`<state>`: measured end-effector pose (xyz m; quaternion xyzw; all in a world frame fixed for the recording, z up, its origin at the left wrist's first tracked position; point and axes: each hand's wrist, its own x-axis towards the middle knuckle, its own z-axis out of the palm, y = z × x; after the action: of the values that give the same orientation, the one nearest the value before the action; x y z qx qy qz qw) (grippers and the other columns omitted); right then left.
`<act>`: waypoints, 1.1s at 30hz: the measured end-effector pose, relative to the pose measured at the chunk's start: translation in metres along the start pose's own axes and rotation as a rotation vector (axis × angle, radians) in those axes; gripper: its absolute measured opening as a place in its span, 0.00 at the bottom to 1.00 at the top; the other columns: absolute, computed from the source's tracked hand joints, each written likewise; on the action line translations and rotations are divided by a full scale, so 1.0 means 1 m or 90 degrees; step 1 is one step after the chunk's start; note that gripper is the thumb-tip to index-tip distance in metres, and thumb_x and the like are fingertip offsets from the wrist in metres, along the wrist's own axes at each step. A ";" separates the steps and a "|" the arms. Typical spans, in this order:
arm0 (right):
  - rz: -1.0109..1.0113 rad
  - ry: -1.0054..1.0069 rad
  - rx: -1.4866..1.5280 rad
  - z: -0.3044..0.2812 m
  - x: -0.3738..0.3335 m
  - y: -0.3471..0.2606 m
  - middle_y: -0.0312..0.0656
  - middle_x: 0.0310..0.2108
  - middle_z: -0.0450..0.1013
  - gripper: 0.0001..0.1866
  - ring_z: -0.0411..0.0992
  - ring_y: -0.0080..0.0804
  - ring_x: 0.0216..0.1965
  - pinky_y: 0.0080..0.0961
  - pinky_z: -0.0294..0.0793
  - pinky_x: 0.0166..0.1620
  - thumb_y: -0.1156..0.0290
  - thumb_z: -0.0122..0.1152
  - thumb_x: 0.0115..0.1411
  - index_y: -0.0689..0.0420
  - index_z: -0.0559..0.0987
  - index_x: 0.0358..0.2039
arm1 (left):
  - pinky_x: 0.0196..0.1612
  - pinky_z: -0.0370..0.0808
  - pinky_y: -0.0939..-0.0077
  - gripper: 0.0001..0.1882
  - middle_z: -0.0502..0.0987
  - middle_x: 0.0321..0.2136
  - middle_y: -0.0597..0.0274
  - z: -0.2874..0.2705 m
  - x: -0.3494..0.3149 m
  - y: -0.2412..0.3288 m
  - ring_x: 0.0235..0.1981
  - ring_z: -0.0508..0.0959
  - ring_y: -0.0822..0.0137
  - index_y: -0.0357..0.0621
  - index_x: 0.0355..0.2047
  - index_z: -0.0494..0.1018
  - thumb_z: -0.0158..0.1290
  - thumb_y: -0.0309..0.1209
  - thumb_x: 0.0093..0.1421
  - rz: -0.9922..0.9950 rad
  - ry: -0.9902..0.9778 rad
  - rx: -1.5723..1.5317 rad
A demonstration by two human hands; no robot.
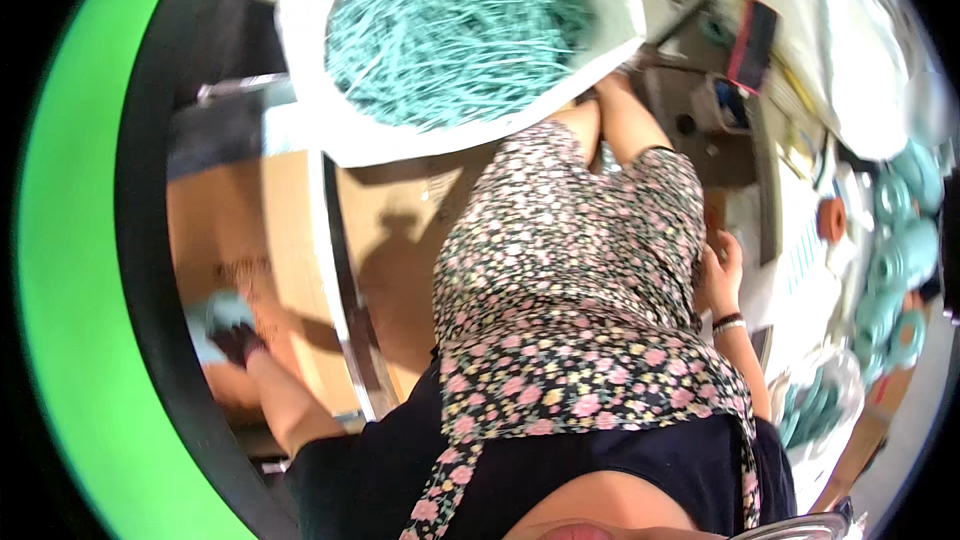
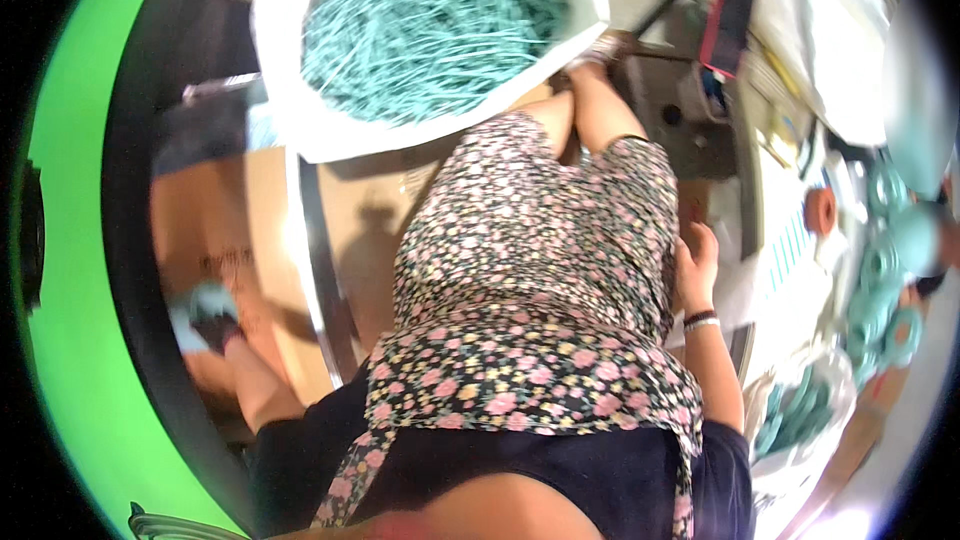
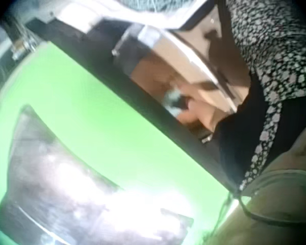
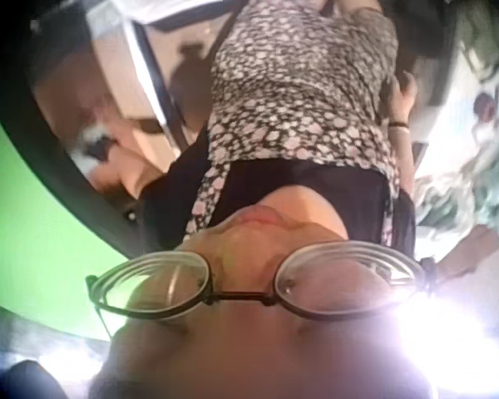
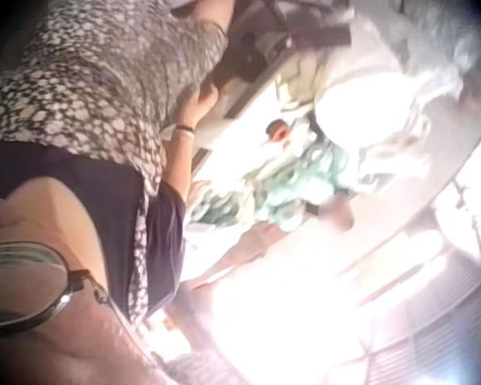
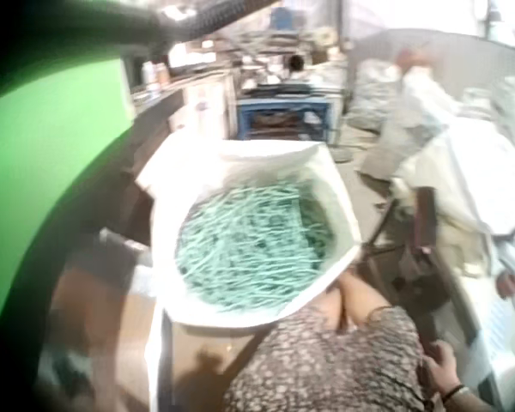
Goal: The person assembles plastic water jugs by picking up components like handles and lids, attaching them to the jug bodies, and applying small labels to the sides.
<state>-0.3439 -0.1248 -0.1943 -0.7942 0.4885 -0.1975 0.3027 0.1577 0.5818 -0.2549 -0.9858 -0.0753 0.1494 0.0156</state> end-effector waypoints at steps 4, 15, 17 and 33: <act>0.132 0.008 0.032 -0.007 -0.012 0.001 0.48 0.50 0.70 0.20 0.68 0.42 0.54 0.30 0.64 0.57 0.68 0.62 0.57 0.61 0.74 0.49 | 0.59 0.66 0.57 0.28 0.67 0.58 0.55 -0.036 0.001 -0.010 0.58 0.66 0.53 0.43 0.60 0.63 0.47 0.42 0.62 -0.126 0.100 -0.211; 0.163 -0.114 0.316 0.025 0.017 -0.089 0.37 0.37 0.75 0.16 0.71 0.23 0.42 0.22 0.70 0.47 0.68 0.62 0.58 0.61 0.76 0.45 | 0.52 0.72 0.54 0.24 0.73 0.51 0.50 -0.159 -0.077 0.073 0.48 0.74 0.51 0.36 0.52 0.68 0.49 0.39 0.61 0.063 0.078 -1.147; 0.123 -0.203 0.404 0.030 0.019 -0.118 0.36 0.37 0.75 0.14 0.71 0.21 0.42 0.21 0.70 0.48 0.69 0.60 0.60 0.61 0.76 0.45 | 0.51 0.73 0.57 0.19 0.75 0.48 0.49 -0.187 -0.146 0.156 0.45 0.76 0.51 0.33 0.47 0.72 0.51 0.36 0.61 0.147 -0.074 -1.268; -0.235 -0.001 0.658 -0.028 0.025 -0.266 0.41 0.47 0.71 0.41 0.71 0.28 0.47 0.27 0.70 0.52 0.63 0.77 0.41 0.63 0.66 0.53 | 0.53 0.70 0.66 0.34 0.75 0.47 0.52 -0.238 -0.202 0.354 0.47 0.75 0.59 0.39 0.54 0.69 0.67 0.32 0.46 0.773 0.024 -0.313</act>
<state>-0.1751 -0.0652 0.0056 -0.6145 0.1799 -0.4614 0.6140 0.0885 0.1993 0.0130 -0.8304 0.4628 0.0931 -0.2959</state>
